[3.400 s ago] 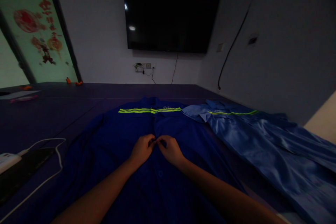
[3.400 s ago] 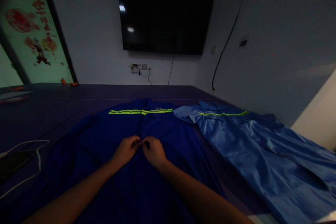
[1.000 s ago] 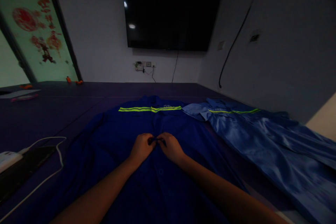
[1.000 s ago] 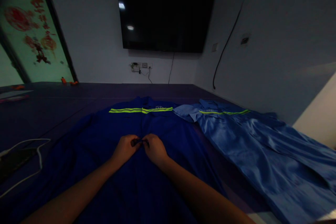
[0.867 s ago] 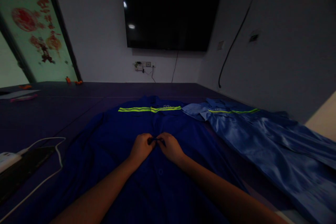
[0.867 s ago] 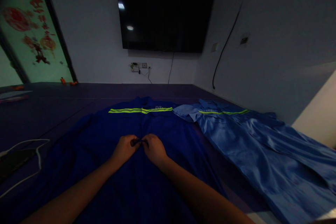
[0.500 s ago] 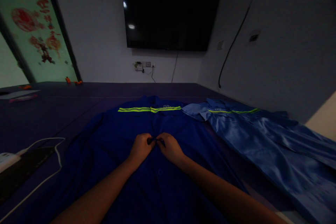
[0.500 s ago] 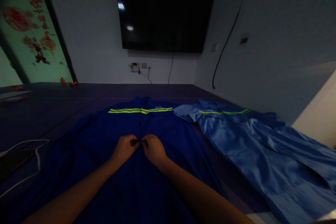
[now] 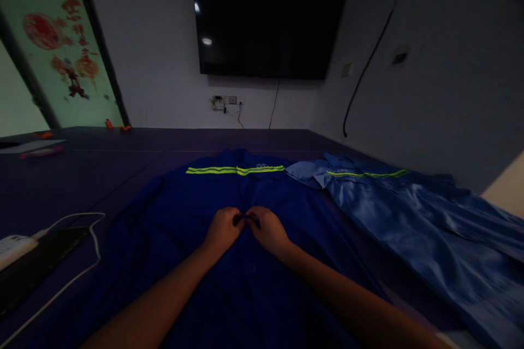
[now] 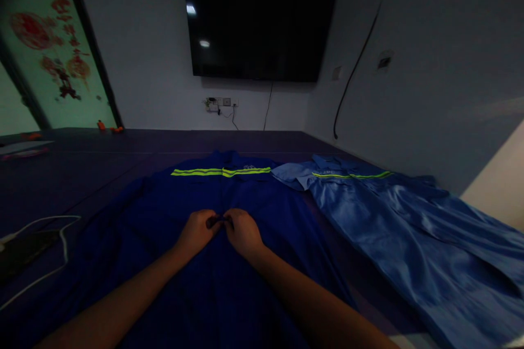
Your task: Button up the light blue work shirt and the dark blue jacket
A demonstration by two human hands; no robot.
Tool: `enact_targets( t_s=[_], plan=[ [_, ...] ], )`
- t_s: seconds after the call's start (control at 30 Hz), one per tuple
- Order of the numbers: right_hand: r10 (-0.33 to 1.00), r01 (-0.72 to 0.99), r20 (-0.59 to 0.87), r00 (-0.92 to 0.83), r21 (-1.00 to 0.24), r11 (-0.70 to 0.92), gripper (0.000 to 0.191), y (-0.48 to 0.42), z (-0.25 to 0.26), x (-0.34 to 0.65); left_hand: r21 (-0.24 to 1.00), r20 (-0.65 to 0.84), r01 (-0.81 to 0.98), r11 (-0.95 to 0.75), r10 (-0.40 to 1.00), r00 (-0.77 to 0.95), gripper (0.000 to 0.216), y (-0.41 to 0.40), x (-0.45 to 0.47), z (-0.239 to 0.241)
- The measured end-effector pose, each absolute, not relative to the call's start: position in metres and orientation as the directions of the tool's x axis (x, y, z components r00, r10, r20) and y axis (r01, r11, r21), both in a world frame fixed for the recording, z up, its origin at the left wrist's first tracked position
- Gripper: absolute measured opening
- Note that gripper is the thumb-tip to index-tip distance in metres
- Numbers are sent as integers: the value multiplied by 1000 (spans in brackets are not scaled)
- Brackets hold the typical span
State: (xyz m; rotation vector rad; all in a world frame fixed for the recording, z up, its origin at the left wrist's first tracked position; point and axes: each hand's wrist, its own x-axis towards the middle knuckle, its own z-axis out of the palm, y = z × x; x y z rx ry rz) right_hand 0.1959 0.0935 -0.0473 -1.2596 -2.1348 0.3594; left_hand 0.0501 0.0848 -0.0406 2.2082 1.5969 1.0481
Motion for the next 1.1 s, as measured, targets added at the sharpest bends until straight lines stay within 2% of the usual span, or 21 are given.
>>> enact_targets(
  t_s=[0.17, 0.47, 1.1],
  plan=[
    [834, 674, 374, -406, -494, 549, 30, 94, -45, 197, 502, 414, 762, -410, 887, 205, 11, 83, 50, -38],
    [860, 722, 313, -403, -469, 509, 27, 91, -39, 197, 487, 389, 770, -413, 892, 232, 7, 84, 48, -40],
    [875, 785, 301, -378, -397, 476, 25, 87, -35, 196, 460, 372, 792, -400, 897, 238, 10, 83, 49, -40]
  ],
)
